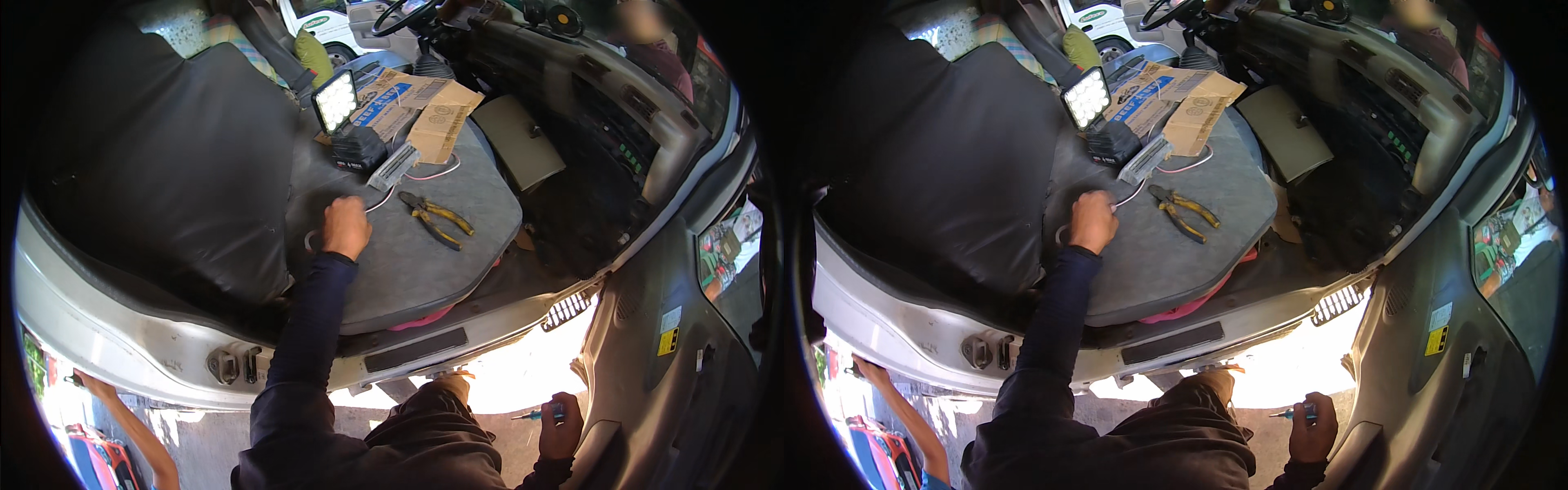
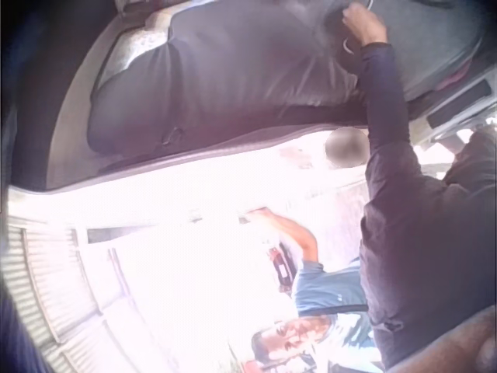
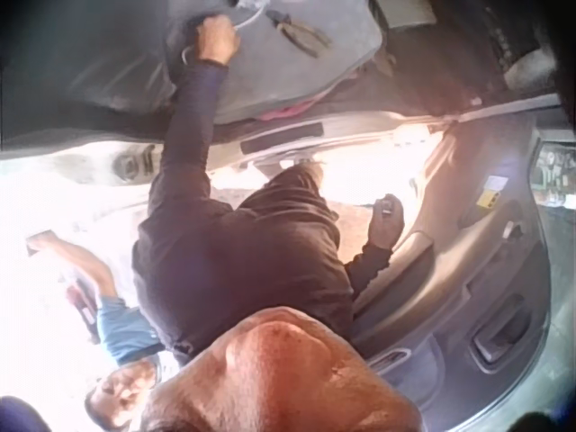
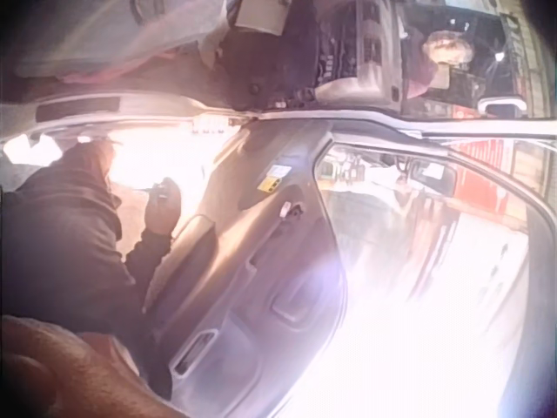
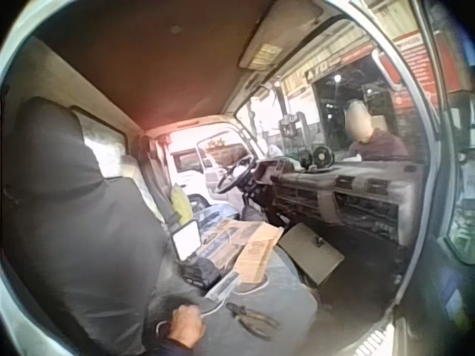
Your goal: The person uses a screwdriver and pliers to pry and detach the interior door panel of a car. They disconnect a wiring harness, remove fasteners, and carefully pull the panel away from the door frame.
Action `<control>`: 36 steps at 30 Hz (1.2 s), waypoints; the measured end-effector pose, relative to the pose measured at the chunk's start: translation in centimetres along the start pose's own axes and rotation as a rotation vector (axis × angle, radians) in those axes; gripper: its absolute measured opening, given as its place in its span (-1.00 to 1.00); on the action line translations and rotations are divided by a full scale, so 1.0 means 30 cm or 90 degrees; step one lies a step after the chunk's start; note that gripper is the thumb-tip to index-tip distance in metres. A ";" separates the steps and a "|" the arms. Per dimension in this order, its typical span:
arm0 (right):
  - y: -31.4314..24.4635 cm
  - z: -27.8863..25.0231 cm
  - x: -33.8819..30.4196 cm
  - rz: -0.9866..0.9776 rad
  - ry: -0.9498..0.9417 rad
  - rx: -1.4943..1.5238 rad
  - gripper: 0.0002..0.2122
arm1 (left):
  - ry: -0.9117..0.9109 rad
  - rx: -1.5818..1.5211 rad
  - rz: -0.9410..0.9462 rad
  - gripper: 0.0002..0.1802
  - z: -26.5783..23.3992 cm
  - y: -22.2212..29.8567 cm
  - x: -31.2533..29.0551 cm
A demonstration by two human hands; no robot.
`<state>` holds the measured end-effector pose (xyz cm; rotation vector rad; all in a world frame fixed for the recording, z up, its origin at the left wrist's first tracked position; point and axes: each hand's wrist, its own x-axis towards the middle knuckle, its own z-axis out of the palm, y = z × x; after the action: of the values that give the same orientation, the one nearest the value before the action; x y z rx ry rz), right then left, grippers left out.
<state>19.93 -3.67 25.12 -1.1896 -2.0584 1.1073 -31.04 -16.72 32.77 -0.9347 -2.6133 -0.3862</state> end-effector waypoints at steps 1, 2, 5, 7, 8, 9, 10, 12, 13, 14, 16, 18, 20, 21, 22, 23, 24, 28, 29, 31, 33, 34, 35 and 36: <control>0.000 0.000 -0.009 0.004 -0.004 -0.013 -0.82 | 0.016 -0.006 0.025 -0.88 0.016 0.012 0.005; 0.001 -0.003 -0.017 0.008 -0.007 -0.027 -0.82 | 0.029 -0.031 0.034 -0.89 0.029 0.025 0.011; 0.007 -0.011 -0.032 0.002 -0.008 -0.053 -0.82 | 0.080 -0.108 0.051 -0.89 0.059 0.052 0.034; 0.009 -0.013 -0.033 0.003 -0.003 -0.055 -0.81 | 0.099 -0.152 0.045 -0.88 0.067 0.047 0.048; 0.009 -0.013 -0.031 0.007 0.000 -0.051 -0.80 | 0.096 -0.167 0.051 -0.83 0.070 0.042 0.057; 0.007 -0.011 -0.030 0.010 0.001 -0.047 -0.80 | 0.117 -0.204 0.079 -0.81 0.071 0.034 0.062; 0.005 -0.009 -0.028 0.009 0.006 -0.040 -0.79 | 0.132 -0.231 0.091 -0.78 0.072 0.026 0.069; -0.001 -0.004 -0.025 0.005 0.018 -0.027 -0.77 | 0.132 -0.274 0.071 -0.71 0.072 0.010 0.070; -0.004 -0.002 -0.024 0.015 0.026 -0.004 -0.77 | 0.116 -0.292 0.040 -0.68 0.071 0.003 0.067; -0.008 -0.001 -0.024 0.024 0.037 0.018 -0.76 | 0.133 -0.325 0.043 -0.64 0.071 -0.001 0.061; -0.013 -0.003 -0.027 0.012 0.067 0.028 -0.75 | 0.097 -0.357 -0.031 -0.62 0.067 -0.006 0.042; -0.013 -0.010 -0.034 -0.029 0.093 0.001 -0.74 | 0.083 -0.372 -0.067 -0.59 0.053 -0.003 0.017; -0.010 -0.020 -0.045 0.004 0.110 0.001 -0.73 | 0.074 -0.380 -0.072 -0.59 0.029 0.017 -0.011; -0.007 -0.024 -0.051 0.018 0.115 0.002 -0.73 | 0.063 -0.379 -0.098 -0.59 0.011 0.030 -0.028; -0.003 -0.027 -0.056 0.035 0.108 -0.006 -0.74 | 0.081 -0.398 -0.064 -0.60 -0.006 0.052 -0.048; 0.001 -0.028 -0.062 0.050 0.111 0.002 -0.74 | 0.092 -0.417 -0.050 -0.62 -0.029 0.076 -0.067; 0.004 -0.029 -0.067 0.066 0.114 0.010 -0.74 | 0.097 -0.449 -0.047 -0.63 -0.054 0.105 -0.092; -0.009 -0.034 -0.099 0.050 0.131 -0.009 -0.72 | -0.109 -0.584 0.060 -0.70 -0.196 0.279 -0.229; -0.019 -0.035 -0.102 0.026 0.128 -0.032 -0.70 | -0.258 -0.698 0.105 -0.73 -0.241 0.342 -0.273; -0.045 -0.039 -0.112 0.027 0.147 -0.003 -0.69 | -0.590 -0.950 0.341 -0.71 -0.327 0.492 -0.326; -0.070 -0.057 -0.126 0.038 0.138 -0.020 -0.69 | -0.811 -1.109 0.787 -0.62 -0.381 0.712 -0.386; -0.083 -0.075 -0.142 0.045 0.130 -0.024 -0.68 | -0.949 -1.171 0.922 -0.64 -0.410 0.825 -0.439; -0.094 -0.077 -0.160 0.045 0.143 -0.011 -0.70 | -0.985 -1.125 1.192 -0.66 -0.430 0.931 -0.494; -0.102 -0.092 -0.179 0.042 0.135 -0.040 -0.71 | -1.064 -1.241 1.245 -0.72 -0.474 1.020 -0.578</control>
<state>23.21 -8.15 29.03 -1.3534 -1.9170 0.9088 4.60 -8.68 42.96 1.6564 -0.5414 0.6411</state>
